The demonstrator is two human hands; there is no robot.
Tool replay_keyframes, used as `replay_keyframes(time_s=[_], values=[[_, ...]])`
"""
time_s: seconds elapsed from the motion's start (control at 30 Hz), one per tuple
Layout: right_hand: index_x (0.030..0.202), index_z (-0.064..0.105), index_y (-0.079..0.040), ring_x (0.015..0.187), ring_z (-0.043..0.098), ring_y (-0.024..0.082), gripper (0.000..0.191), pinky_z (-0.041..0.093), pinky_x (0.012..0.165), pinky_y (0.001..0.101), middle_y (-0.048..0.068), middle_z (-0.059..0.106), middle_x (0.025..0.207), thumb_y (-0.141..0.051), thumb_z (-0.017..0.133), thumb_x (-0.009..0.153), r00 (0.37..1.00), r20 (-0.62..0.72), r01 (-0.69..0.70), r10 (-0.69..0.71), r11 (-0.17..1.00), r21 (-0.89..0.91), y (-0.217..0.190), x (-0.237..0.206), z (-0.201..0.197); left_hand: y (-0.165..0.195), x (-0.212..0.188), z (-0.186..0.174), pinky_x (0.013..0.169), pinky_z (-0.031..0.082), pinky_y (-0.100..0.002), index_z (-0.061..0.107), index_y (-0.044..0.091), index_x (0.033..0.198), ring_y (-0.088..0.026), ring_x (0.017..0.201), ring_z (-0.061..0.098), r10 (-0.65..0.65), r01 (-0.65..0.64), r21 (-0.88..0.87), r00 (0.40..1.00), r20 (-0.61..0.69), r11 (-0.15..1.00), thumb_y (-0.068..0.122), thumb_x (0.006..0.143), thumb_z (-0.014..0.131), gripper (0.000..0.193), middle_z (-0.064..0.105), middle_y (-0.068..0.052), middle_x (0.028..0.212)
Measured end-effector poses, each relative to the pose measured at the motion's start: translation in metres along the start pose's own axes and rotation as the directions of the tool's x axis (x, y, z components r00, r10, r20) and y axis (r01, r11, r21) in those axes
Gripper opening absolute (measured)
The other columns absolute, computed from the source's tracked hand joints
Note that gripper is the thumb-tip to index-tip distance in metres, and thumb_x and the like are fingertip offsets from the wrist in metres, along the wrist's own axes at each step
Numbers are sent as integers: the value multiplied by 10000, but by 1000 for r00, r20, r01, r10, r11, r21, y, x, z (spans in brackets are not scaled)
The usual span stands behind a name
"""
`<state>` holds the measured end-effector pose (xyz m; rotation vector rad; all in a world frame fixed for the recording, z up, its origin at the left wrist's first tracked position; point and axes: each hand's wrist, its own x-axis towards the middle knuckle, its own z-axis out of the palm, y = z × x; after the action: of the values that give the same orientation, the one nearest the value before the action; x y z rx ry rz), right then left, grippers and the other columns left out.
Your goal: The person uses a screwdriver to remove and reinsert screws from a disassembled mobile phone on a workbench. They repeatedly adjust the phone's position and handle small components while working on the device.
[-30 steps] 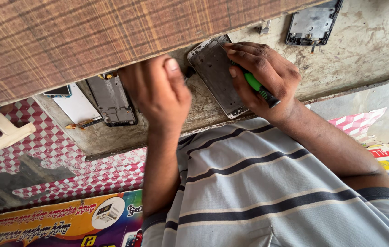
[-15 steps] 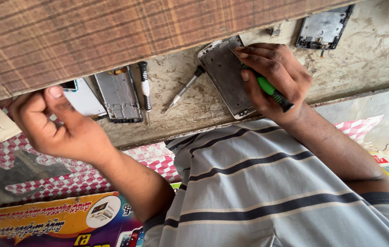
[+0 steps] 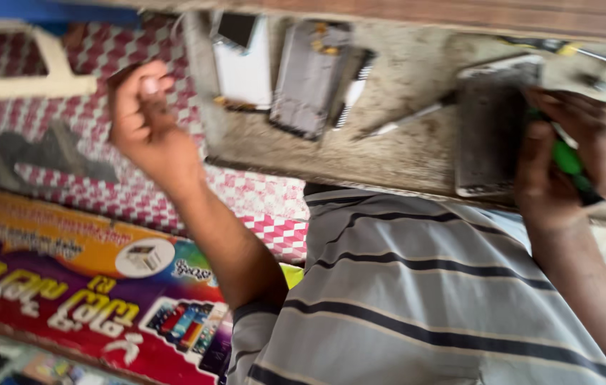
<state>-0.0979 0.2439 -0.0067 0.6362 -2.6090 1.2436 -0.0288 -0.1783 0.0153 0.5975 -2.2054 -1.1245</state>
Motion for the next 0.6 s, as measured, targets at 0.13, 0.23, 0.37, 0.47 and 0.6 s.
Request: replay_keyframes(time_s=[0.13, 0.23, 0.37, 0.47, 0.6], values=[[1322, 660, 102, 1144, 662, 343, 188, 520, 1051, 372, 240, 717, 1276, -48, 578, 1244, 997, 43, -65, 63, 996, 57, 3, -10, 6, 0, 1, -15, 889, 569, -274, 717, -7, 1144, -135, 959, 690, -33, 33, 34, 999, 8, 999, -12, 1122, 594, 124, 728, -75, 1097], [1311, 638, 102, 1180, 667, 341, 201, 518, 1065, 372, 239, 712, 1274, -85, 576, 1266, 995, 25, -99, 97, 987, 129, 6, -14, 11, -9, 1, -29, 870, 582, -271, 732, -17, 1110, -125, 927, 687, -75, 75, 36, 997, -5, 996, -22, 1082, 651, 86, 722, -66, 1062], [1287, 627, 99, 1163, 685, 322, 239, 525, 1043, 364, 238, 718, 1250, -136, 587, 1268, 994, -5, -105, 108, 977, 183, 5, -12, 16, -61, -7, -42, 794, 567, -269, 751, -34, 1005, -110, 854, 674, -204, 206, 51, 978, -50, 977, -78, 933, 757, 85, 739, -72, 950], [1297, 613, 106, 1133, 671, 316, 256, 526, 1038, 361, 249, 718, 1255, -142, 568, 1259, 997, -4, -72, 73, 983, 166, 5, -10, 16, -120, -29, -44, 757, 597, -307, 739, 8, 911, -137, 785, 699, -482, 470, -126, 871, -92, 873, -31, 888, 726, 47, 757, -60, 868], [1310, 597, 116, 1110, 679, 300, 288, 533, 1015, 337, 254, 712, 1256, -164, 555, 1259, 997, 6, -71, 71, 979, 191, 4, -8, 16, -164, -96, -44, 703, 572, -427, 751, 59, 855, -273, 744, 685, -657, 687, 210, 726, -202, 695, 319, 885, 724, 263, 735, -120, 803]])
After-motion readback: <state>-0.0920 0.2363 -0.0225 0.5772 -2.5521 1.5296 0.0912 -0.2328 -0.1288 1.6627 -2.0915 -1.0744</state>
